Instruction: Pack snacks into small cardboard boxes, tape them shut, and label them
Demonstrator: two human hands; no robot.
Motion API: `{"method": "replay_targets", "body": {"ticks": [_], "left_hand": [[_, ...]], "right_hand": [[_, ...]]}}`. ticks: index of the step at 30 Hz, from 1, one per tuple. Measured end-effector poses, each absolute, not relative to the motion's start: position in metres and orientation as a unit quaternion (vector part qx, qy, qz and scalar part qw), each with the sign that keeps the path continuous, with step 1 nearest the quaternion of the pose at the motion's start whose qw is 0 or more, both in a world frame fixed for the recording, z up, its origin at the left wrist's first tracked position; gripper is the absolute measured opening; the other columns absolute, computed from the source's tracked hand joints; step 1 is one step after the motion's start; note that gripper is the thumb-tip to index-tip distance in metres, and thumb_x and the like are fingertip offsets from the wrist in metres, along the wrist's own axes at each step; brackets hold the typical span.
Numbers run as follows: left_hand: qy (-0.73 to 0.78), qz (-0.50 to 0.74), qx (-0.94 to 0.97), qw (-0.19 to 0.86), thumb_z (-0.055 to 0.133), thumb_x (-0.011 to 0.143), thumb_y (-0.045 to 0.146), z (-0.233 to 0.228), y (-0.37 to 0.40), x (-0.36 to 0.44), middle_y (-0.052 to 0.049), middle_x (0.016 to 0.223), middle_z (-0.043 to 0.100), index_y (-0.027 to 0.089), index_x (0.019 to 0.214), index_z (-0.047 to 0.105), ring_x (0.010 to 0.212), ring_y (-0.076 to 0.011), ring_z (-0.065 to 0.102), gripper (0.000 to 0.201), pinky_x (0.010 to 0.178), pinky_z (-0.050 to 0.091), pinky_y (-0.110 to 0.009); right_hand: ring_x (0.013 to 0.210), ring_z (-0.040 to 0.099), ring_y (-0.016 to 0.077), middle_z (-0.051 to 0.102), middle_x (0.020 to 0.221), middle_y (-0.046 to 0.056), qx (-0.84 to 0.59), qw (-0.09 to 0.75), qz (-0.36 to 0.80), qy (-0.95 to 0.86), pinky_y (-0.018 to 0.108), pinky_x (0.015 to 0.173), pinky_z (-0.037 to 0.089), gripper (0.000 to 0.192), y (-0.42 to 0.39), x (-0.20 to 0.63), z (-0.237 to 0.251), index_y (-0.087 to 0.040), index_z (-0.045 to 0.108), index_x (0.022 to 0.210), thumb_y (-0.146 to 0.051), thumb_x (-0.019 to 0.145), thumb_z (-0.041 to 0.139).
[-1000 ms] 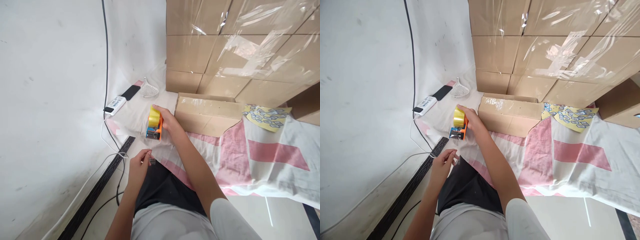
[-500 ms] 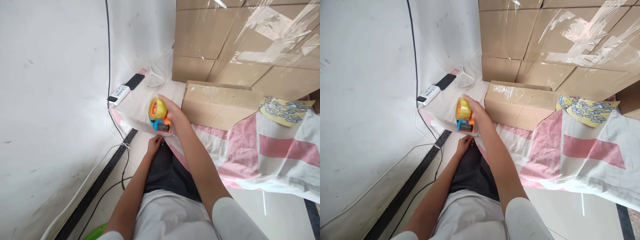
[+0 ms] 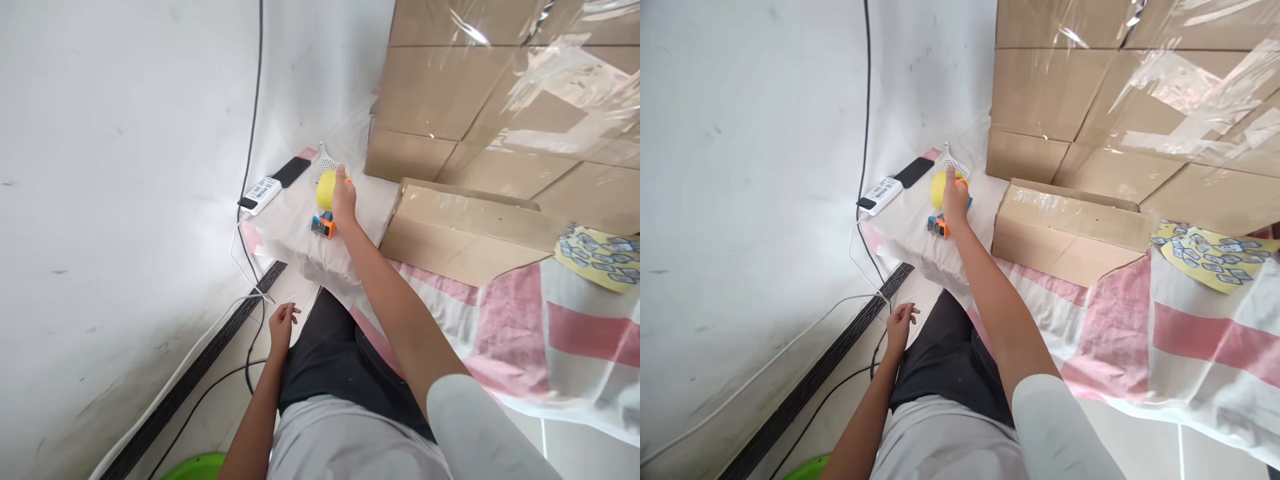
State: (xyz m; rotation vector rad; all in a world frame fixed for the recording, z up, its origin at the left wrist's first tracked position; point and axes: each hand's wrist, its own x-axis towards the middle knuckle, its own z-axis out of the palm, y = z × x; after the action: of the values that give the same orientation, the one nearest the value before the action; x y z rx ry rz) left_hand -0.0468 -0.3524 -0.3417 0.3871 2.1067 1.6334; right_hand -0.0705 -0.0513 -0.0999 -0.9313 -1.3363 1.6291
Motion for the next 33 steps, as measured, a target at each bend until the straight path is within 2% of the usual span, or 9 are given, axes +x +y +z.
{"method": "replay_targets", "body": {"ticks": [8, 12, 14, 18, 20, 26, 28, 31, 33], "left_hand": [[0.736, 0.620, 0.175, 0.208, 0.066, 0.088, 0.053, -0.262, -0.344, -0.032, -0.002, 0.068, 0.070, 0.014, 0.086, 0.071, 0.046, -0.0088, 0.050, 0.039, 0.048, 0.044, -0.024], [0.729, 0.612, 0.207, 0.225, 0.066, 0.088, 0.047, -0.218, -0.344, -0.024, -0.003, 0.067, 0.071, 0.016, 0.084, 0.072, 0.047, -0.0094, 0.050, 0.033, 0.047, 0.042, -0.023], [0.720, 0.606, 0.234, 0.244, 0.066, 0.089, 0.046, -0.197, -0.343, -0.020, -0.002, 0.065, 0.070, 0.016, 0.084, 0.073, 0.047, -0.0099, 0.051, 0.031, 0.048, 0.044, -0.023], [0.693, 0.594, 0.288, 0.290, 0.067, 0.090, 0.044, -0.164, -0.331, -0.006, -0.001, 0.064, 0.070, 0.017, 0.083, 0.073, 0.045, -0.0091, 0.051, 0.029, 0.050, 0.045, -0.023], [0.677, 0.592, 0.307, 0.310, 0.066, 0.091, 0.044, -0.151, -0.320, 0.004, -0.001, 0.064, 0.070, 0.017, 0.082, 0.073, 0.045, -0.0087, 0.050, 0.029, 0.050, 0.044, -0.023], [0.625, 0.595, 0.334, 0.379, 0.064, 0.092, 0.046, -0.108, -0.268, 0.035, 0.000, 0.065, 0.069, 0.016, 0.090, 0.074, 0.040, -0.0062, 0.046, 0.032, 0.042, 0.038, -0.020], [0.625, 0.567, 0.350, 0.406, 0.064, 0.092, 0.044, -0.089, -0.247, 0.043, 0.000, 0.067, 0.071, 0.015, 0.110, 0.073, 0.040, -0.0059, 0.045, 0.036, 0.042, 0.038, -0.020], [0.624, 0.522, 0.381, 0.439, 0.065, 0.091, 0.037, -0.062, -0.219, 0.053, 0.003, 0.067, 0.072, 0.018, 0.158, 0.038, 0.042, -0.0079, 0.048, 0.074, 0.046, 0.043, -0.020], [0.614, 0.520, 0.397, 0.441, 0.064, 0.091, 0.034, -0.050, -0.206, 0.059, 0.004, 0.068, 0.073, 0.022, 0.165, 0.018, 0.043, -0.0087, 0.050, 0.088, 0.047, 0.045, -0.020]], "right_hand": [[0.093, 0.064, 0.0235, 0.062, 0.094, 0.007, -0.361, 0.396, 0.572, -0.621, 0.038, 0.085, 0.052, 0.058, -0.056, -0.063, -0.117, -0.021, 0.055, 0.097, -0.073, 0.096, 0.029], [0.112, 0.063, 0.0280, 0.068, 0.117, 0.011, -0.192, 0.340, 0.513, -0.765, 0.041, 0.097, 0.049, 0.046, -0.124, 0.016, -0.118, -0.022, 0.065, 0.111, -0.060, 0.084, 0.067], [0.124, 0.057, 0.0305, 0.066, 0.130, 0.015, 0.025, 0.246, 0.345, -0.905, 0.045, 0.100, 0.047, 0.043, -0.152, 0.053, -0.119, -0.021, 0.063, 0.125, -0.046, 0.091, 0.066], [0.096, 0.064, 0.0269, 0.074, 0.103, 0.013, 0.063, 0.259, 0.128, -0.955, 0.040, 0.077, 0.046, 0.023, -0.162, 0.097, -0.107, -0.017, 0.061, 0.120, -0.022, 0.100, 0.053], [0.083, 0.063, 0.0231, 0.072, 0.089, 0.009, 0.028, 0.291, 0.130, -0.947, 0.037, 0.072, 0.044, 0.017, -0.153, 0.109, -0.092, -0.019, 0.061, 0.112, -0.016, 0.100, 0.048], [0.083, 0.066, 0.0169, 0.070, 0.093, 0.001, -0.096, 0.316, 0.302, -0.894, 0.031, 0.076, 0.051, 0.022, -0.119, 0.159, -0.033, -0.027, 0.050, 0.120, -0.020, 0.100, 0.055], [0.081, 0.065, 0.0172, 0.067, 0.088, 0.000, -0.147, 0.329, 0.323, -0.875, 0.030, 0.073, 0.051, 0.020, -0.102, 0.178, -0.014, -0.028, 0.049, 0.117, -0.022, 0.099, 0.056], [0.078, 0.062, 0.0176, 0.061, 0.085, 0.000, -0.199, 0.395, 0.302, -0.845, 0.031, 0.071, 0.050, 0.015, -0.072, 0.206, 0.013, -0.028, 0.051, 0.113, -0.026, 0.099, 0.057], [0.079, 0.061, 0.0187, 0.060, 0.085, 0.001, -0.226, 0.416, 0.280, -0.835, 0.033, 0.071, 0.051, 0.015, -0.058, 0.222, 0.026, -0.028, 0.054, 0.113, -0.031, 0.099, 0.059]]}}
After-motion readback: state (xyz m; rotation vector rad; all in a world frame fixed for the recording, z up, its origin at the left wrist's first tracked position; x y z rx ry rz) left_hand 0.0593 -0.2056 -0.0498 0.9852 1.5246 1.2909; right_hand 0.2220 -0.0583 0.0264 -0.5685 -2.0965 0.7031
